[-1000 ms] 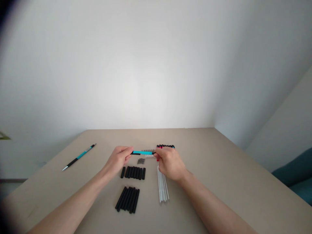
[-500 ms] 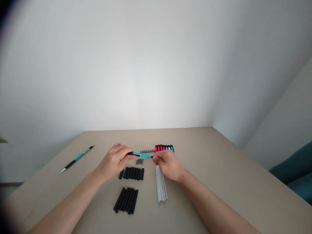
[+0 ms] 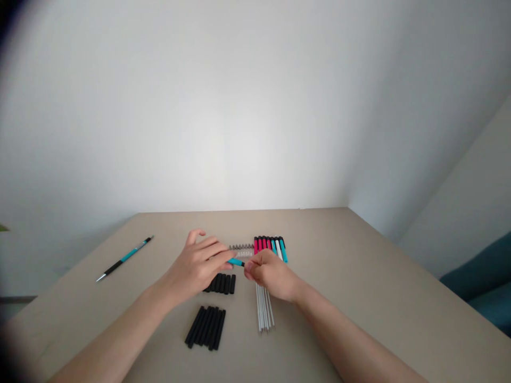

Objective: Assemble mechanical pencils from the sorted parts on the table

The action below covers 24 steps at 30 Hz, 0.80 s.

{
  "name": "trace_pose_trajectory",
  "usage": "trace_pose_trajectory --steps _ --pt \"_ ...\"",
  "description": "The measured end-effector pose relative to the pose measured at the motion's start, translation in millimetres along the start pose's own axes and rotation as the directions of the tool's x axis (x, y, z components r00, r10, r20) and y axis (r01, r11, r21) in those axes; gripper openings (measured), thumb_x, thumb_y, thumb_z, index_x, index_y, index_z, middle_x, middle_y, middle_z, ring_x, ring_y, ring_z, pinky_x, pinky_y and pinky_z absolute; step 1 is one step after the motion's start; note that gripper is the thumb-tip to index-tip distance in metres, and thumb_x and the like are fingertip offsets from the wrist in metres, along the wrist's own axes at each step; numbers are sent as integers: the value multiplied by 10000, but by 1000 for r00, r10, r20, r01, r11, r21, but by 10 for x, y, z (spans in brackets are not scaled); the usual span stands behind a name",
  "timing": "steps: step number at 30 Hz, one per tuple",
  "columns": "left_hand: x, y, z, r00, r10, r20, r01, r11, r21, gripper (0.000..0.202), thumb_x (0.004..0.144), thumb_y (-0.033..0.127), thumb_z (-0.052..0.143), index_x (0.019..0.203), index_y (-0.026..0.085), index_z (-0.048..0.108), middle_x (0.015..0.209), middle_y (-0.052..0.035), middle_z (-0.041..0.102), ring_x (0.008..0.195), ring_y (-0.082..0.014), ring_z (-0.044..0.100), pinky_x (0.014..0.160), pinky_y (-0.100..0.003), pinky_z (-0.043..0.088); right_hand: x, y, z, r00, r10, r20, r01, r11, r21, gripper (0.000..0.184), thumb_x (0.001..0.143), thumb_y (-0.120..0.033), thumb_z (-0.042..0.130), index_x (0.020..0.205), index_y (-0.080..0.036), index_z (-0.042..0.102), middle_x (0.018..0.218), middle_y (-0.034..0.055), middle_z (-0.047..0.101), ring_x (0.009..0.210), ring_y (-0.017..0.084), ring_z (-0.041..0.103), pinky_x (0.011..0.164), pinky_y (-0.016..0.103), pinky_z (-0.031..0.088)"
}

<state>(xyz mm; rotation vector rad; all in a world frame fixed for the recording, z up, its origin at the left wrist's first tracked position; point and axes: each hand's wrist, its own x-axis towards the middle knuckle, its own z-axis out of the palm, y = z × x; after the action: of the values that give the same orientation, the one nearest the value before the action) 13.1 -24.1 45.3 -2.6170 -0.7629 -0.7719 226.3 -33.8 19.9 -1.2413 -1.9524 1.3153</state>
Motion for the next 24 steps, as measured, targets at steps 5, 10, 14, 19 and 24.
trace_pose_trajectory --steps 5,10,14,19,24 --pt "48 89 83 999 -12 43 10 999 49 215 877 168 482 677 158 559 613 -19 613 556 -141 504 640 -346 235 -8 -33 46 999 4 -44 -7 998 -67 289 792 -249 398 516 -195 334 472 -60 244 467 90 215 462 250 175" --pt "74 154 159 974 -190 121 191 982 8 162 779 145 526 618 168 537 561 2 627 472 -128 478 601 -335 200 -56 -121 89 964 -26 -265 -79 921 -380 293 804 -173 420 525 -181 332 502 -43 313 506 94 283 504 249 195" --pt "67 134 150 973 -206 100 207 978 4 168 804 128 513 646 173 553 582 0 631 531 -139 499 630 -350 218 -81 -155 76 953 -88 -290 -48 902 -430 268 808 -168 449 543 -171 407 510 -32 381 510 98 325 520 249 213" --pt "9 31 106 1000 18 -6 -18 1000 -15 190 873 101 490 793 216 618 758 10 687 779 -161 557 848 -428 223 -84 -72 52 983 45 179 -83 974 212 314 852 -341 459 679 -123 606 496 -14 457 461 100 371 487 233 269" --pt "-40 -15 95 987 128 -98 -130 991 -11 151 907 146 499 884 233 621 836 21 691 847 -142 551 888 -398 229 -114 -18 67 875 -19 484 -320 727 607 372 847 -424 503 808 -75 625 505 -20 457 427 86 367 470 228 282"
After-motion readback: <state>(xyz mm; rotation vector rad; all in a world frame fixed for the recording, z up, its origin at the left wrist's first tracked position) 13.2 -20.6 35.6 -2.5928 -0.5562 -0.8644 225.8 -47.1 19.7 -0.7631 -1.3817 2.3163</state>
